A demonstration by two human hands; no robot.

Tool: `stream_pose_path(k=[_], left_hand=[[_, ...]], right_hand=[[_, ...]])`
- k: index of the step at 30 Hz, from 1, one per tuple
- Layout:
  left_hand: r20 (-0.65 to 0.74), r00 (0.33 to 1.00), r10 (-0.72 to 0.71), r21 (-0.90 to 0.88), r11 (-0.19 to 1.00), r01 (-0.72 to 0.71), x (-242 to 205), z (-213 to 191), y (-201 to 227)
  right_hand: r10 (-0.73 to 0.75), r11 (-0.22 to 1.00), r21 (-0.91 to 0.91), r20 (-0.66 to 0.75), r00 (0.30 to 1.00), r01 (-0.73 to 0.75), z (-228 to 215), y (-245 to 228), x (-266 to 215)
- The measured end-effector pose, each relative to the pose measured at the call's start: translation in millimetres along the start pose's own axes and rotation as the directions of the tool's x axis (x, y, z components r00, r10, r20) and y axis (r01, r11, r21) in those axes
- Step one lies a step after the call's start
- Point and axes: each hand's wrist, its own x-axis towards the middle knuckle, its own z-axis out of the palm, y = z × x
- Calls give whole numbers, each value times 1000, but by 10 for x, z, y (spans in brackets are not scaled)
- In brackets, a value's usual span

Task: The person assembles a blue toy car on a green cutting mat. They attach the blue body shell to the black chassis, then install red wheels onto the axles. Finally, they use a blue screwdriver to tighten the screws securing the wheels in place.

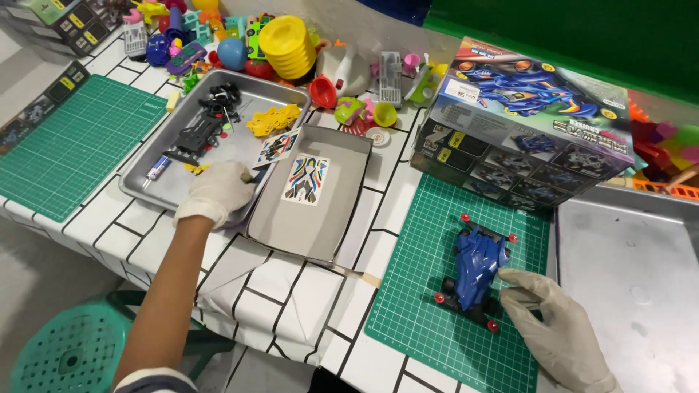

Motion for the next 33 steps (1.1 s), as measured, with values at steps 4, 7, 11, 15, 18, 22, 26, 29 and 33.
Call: stream_pose_path(k=[4, 7, 11, 15, 18, 22, 26, 29, 33], left_hand=[[-68, 997, 37, -42, 998, -40, -52, 100, -157], [-163, 973, 161, 30, 987, -158, -280, -5, -90], [-206, 979, -4, -87, 996, -14, -1057, -516, 413], [-327, 903, 278, -301, 875, -378, -1435, -420, 701], [-544, 548, 635, -286, 473, -833, -1573, -25, 1083], [-456, 395, 798, -554, 92, -827, -1864, 392, 1841], [-505, 214, 836, -493, -75, -867, -1989, 624, 2373], [-515, 147, 844, -537, -184, -823, -1908, 696, 2535], [-556, 170, 814, -514, -176, -840, -1716, 711, 2504]], right_hand=[[-45, 996, 79, -44, 998, 49, -35, 155, 71], [-142, 987, 67, -57, 988, 145, -69, 246, 86], [48, 951, -304, -22, 999, -53, -257, -19, 79], [227, 919, -304, -117, 967, -253, -508, -15, 180], [1, 999, 33, -235, 972, 8, -418, 191, 142], [-470, 797, 361, -133, 873, 484, -179, 330, -68], [-381, 717, 629, -9, 925, 302, 83, 347, -247], [-311, 687, 662, -107, 945, 301, 100, 387, -210], [-227, 773, 514, -322, 919, 371, -5, 204, -85]])
